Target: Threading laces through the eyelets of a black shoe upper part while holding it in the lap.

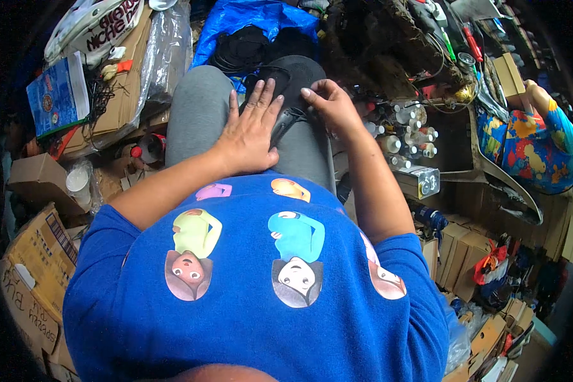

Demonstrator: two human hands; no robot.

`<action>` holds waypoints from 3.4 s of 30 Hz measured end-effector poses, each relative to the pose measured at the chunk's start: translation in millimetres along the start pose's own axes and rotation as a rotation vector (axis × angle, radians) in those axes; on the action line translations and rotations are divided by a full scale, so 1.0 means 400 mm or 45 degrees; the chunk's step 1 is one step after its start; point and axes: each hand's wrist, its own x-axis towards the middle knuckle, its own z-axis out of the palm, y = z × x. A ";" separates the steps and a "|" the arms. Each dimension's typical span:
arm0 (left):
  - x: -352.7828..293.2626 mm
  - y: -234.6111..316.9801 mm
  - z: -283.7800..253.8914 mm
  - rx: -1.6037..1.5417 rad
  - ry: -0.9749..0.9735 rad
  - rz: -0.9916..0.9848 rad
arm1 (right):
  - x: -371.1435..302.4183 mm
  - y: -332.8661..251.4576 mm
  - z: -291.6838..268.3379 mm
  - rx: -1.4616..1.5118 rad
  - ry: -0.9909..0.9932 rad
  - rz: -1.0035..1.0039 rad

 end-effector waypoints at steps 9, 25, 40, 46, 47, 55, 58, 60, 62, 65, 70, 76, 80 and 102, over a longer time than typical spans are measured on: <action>-0.019 0.007 -0.024 0.179 0.053 0.122 | -0.001 -0.131 -0.002 -0.311 -0.392 0.298; -0.037 0.030 0.038 -0.170 -0.131 -0.024 | 0.022 -0.141 -0.002 -0.801 -0.378 -0.037; -0.035 0.028 -0.028 0.086 -0.311 0.027 | 0.041 -0.082 -0.015 -0.460 -0.424 -0.115; -0.025 -0.005 -0.093 0.023 -0.142 0.112 | -0.023 -0.065 -0.010 -0.246 -0.066 -0.280; -0.004 -0.026 -0.105 -0.064 -0.091 0.159 | -0.027 -0.042 -0.022 -0.243 -0.056 -0.272; 0.147 -0.055 -0.098 -0.204 0.155 0.600 | -0.096 -0.063 0.010 -0.288 -0.287 -0.276; 0.157 -0.049 -0.121 -0.222 -0.173 0.545 | -0.108 -0.094 -0.014 -0.138 -0.402 0.012; 0.129 -0.033 -0.131 -0.219 -0.184 0.563 | -0.100 -0.105 -0.026 -0.229 -0.510 0.210; 0.090 -0.001 -0.149 -0.244 -0.265 0.626 | -0.101 -0.097 -0.015 -0.367 -0.543 0.175; 0.036 0.027 -0.210 -0.317 -0.296 0.711 | -0.120 -0.111 0.005 -0.570 -0.610 0.016; 0.019 -0.028 -0.229 -0.496 -0.397 0.549 | -0.154 -0.174 0.012 -0.848 -0.611 -0.111; 0.055 -0.012 -0.224 -0.553 -0.362 0.523 | -0.138 -0.140 0.057 -0.962 -0.174 -0.902; 0.053 -0.027 -0.240 -0.874 -0.403 0.393 | -0.128 -0.152 0.044 -0.677 0.167 -0.995; -0.091 -0.211 -0.568 -1.392 0.676 0.534 | -0.288 -0.351 -0.315 1.227 -0.462 -0.862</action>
